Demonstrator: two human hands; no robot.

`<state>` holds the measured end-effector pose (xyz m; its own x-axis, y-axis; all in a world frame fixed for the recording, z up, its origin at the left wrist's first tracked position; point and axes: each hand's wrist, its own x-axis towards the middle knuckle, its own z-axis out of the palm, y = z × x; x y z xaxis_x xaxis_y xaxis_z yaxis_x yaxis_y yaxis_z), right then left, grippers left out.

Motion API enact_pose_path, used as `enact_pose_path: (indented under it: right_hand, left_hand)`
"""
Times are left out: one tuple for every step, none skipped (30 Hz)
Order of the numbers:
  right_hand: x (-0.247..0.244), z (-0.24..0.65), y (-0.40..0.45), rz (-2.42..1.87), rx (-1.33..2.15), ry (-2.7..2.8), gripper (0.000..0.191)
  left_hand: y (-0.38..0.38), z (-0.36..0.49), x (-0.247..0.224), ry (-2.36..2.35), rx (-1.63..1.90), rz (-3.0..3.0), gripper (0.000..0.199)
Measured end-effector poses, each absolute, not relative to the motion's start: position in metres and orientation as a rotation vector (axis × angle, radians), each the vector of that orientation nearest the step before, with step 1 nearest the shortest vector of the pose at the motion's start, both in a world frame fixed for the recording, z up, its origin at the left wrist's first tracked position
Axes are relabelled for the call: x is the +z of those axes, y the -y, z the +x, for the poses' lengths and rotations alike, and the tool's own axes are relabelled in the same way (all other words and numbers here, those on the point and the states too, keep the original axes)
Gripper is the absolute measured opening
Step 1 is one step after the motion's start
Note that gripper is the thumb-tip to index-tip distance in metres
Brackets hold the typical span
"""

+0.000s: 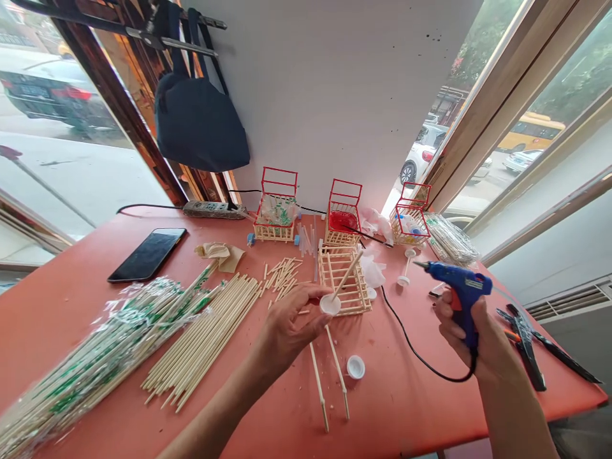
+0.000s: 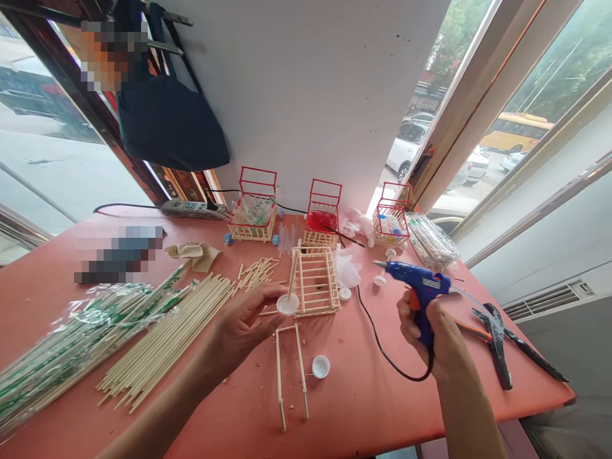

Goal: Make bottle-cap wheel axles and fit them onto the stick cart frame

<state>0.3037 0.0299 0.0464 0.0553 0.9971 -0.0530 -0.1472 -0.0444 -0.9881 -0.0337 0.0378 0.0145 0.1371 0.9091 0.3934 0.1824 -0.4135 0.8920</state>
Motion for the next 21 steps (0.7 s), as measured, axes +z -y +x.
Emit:
enact_pose_path:
  right_hand:
    - [0.046, 0.31, -0.029, -1.148, 1.222, 0.982, 0.055]
    - [0.045, 0.316, -0.027, -1.141, 1.17, 0.93, 0.054]
    - [0.044, 0.323, -0.026, -1.147, 1.11, 0.88, 0.052]
    - [0.042, 0.329, -0.025, -1.164, 1.05, 0.826, 0.051]
    - [0.039, 0.336, -0.024, -1.189, 0.991, 0.761, 0.048]
    - [0.036, 0.344, -0.023, -1.217, 0.95, 0.692, 0.045]
    - [0.033, 0.351, -0.022, -1.252, 0.909, 0.613, 0.042]
    - [0.029, 0.359, -0.022, -1.291, 0.87, 0.545, 0.037]
    - [0.025, 0.366, -0.023, -1.318, 0.843, 0.492, 0.032]
    - [0.021, 0.373, -0.023, -1.34, 0.833, 0.45, 0.028]
    - [0.017, 0.379, -0.024, -1.36, 0.842, 0.423, 0.027]
    - [0.014, 0.384, -0.024, -1.375, 0.858, 0.402, 0.028]
    - [0.01, 0.388, -0.025, -1.387, 0.867, 0.382, 0.03]
    - [0.007, 0.391, -0.025, -1.402, 0.882, 0.365, 0.032]
    - [0.005, 0.393, -0.026, -1.409, 0.895, 0.357, 0.033]
    - [0.003, 0.394, -0.026, -1.416, 0.914, 0.353, 0.034]
    - [0.001, 0.395, -0.027, -1.42, 0.934, 0.354, 0.034]
    - [0.0, 0.395, -0.027, -1.42, 0.952, 0.357, 0.034]
    - [-0.001, 0.396, -0.028, -1.419, 0.966, 0.359, 0.033]
    - [-0.002, 0.395, -0.029, -1.415, 0.975, 0.362, 0.032]
    - [-0.002, 0.395, -0.03, -1.409, 0.976, 0.364, 0.031]
  left_hand:
    - [-0.038, -0.034, 0.015, -1.067, 1.333, 1.716, 0.023]
    - [-0.038, -0.034, 0.015, -1.079, 1.339, 1.711, 0.023]
    - [-0.037, -0.034, 0.014, -1.095, 1.343, 1.706, 0.023]
    - [-0.037, -0.035, 0.013, -1.11, 1.345, 1.703, 0.022]
    - [-0.037, -0.035, 0.012, -1.121, 1.345, 1.7, 0.023]
    - [-0.036, -0.035, 0.011, -1.126, 1.344, 1.699, 0.023]
    - [-0.036, -0.035, 0.009, -1.124, 1.343, 1.701, 0.024]
    - [-0.036, -0.035, 0.008, -1.12, 1.346, 1.7, 0.024]
    - [-0.036, -0.035, 0.007, -1.117, 1.345, 1.696, 0.024]
    - [-0.037, -0.035, 0.006, -1.11, 1.341, 1.694, 0.024]
    - [-0.037, -0.035, 0.006, -1.104, 1.332, 1.696, 0.023]
    - [-0.037, -0.034, 0.005, -1.101, 1.321, 1.704, 0.023]
    - [-0.037, -0.034, 0.006, -1.102, 1.316, 1.721, 0.023]
    - [-0.037, -0.033, 0.006, -1.105, 1.312, 1.742, 0.023]
    - [-0.037, -0.032, 0.006, -1.108, 1.314, 1.764, 0.023]
    - [-0.036, -0.032, 0.007, -1.112, 1.317, 1.781, 0.024]
    - [-0.036, -0.032, 0.007, -1.116, 1.319, 1.791, 0.024]
    - [-0.036, -0.032, 0.007, -1.115, 1.314, 1.799, 0.024]
    - [-0.036, -0.032, 0.007, -1.115, 1.308, 1.806, 0.025]
    - [-0.036, -0.032, 0.007, -1.117, 1.302, 1.811, 0.025]
    - [-0.036, -0.033, 0.007, -1.115, 1.292, 1.82, 0.025]
